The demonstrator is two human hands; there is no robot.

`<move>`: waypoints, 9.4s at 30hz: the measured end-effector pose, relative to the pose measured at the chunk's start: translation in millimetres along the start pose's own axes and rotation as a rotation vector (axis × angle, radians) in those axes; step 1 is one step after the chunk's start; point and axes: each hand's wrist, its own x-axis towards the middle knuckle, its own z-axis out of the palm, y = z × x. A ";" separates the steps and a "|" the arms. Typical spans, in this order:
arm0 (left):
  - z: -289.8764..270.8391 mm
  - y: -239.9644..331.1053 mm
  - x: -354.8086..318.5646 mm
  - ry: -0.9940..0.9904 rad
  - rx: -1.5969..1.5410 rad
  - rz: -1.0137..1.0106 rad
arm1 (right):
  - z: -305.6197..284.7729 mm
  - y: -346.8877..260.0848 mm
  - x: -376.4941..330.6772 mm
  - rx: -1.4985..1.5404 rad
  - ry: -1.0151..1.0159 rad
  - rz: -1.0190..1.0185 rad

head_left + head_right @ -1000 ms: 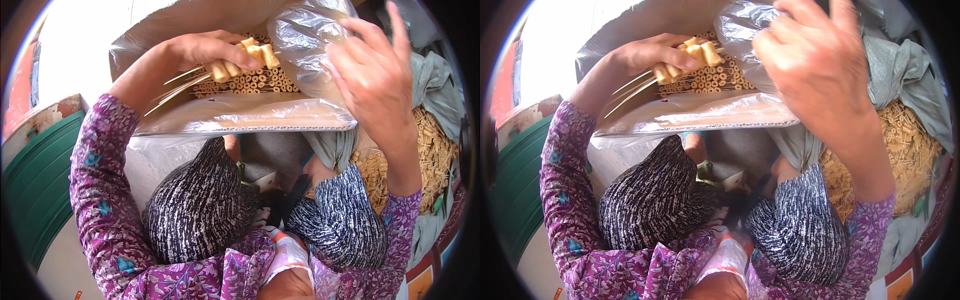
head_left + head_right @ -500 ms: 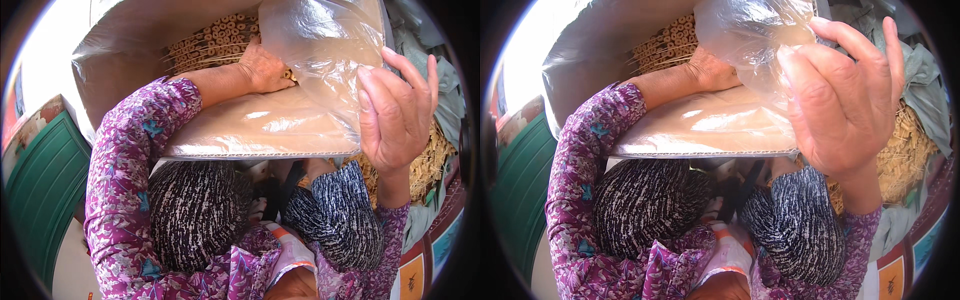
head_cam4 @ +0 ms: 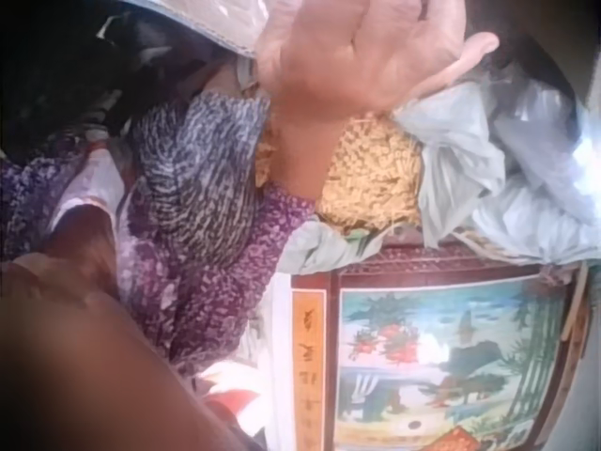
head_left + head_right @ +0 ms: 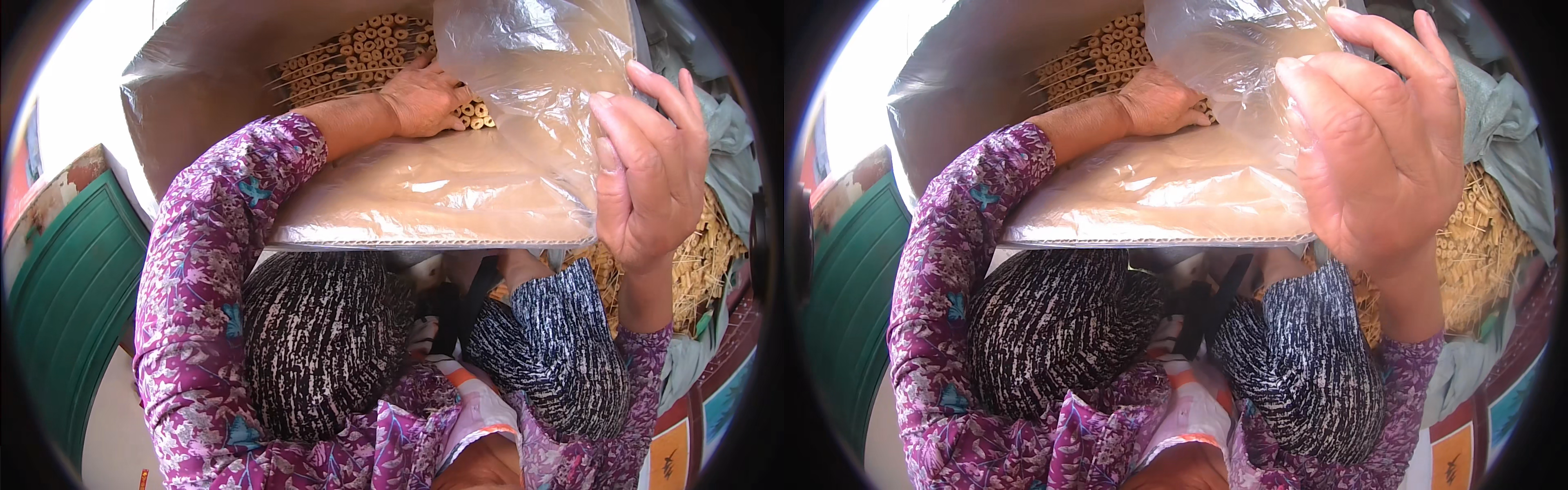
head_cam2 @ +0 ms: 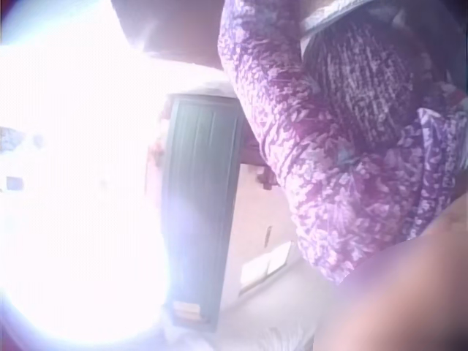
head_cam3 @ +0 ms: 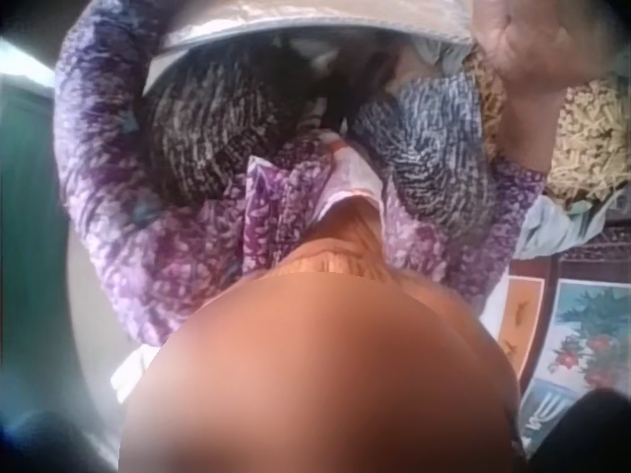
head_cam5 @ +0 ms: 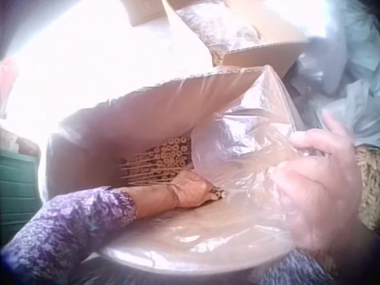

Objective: The person assembles wooden objects by threading small cylindrical wooden pieces onto thin sticks and then arranges the completed sets inside a cardboard box.

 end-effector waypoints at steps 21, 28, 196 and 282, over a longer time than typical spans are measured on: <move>-8.6 -45.9 23.4 0.232 -0.491 -0.015 | 3.2 -3.2 2.3 0.035 -0.056 -0.013; -33.6 -42.0 10.4 -0.076 -0.205 0.002 | -1.6 -5.3 -0.6 0.007 -0.080 -0.017; 95.2 179.2 124.3 -0.168 -2.012 -0.017 | 123.2 -39.4 -269.6 1.779 0.475 1.762; 93.3 137.7 144.4 0.374 -2.622 -0.013 | 111.1 -33.6 -254.1 1.228 -0.328 1.490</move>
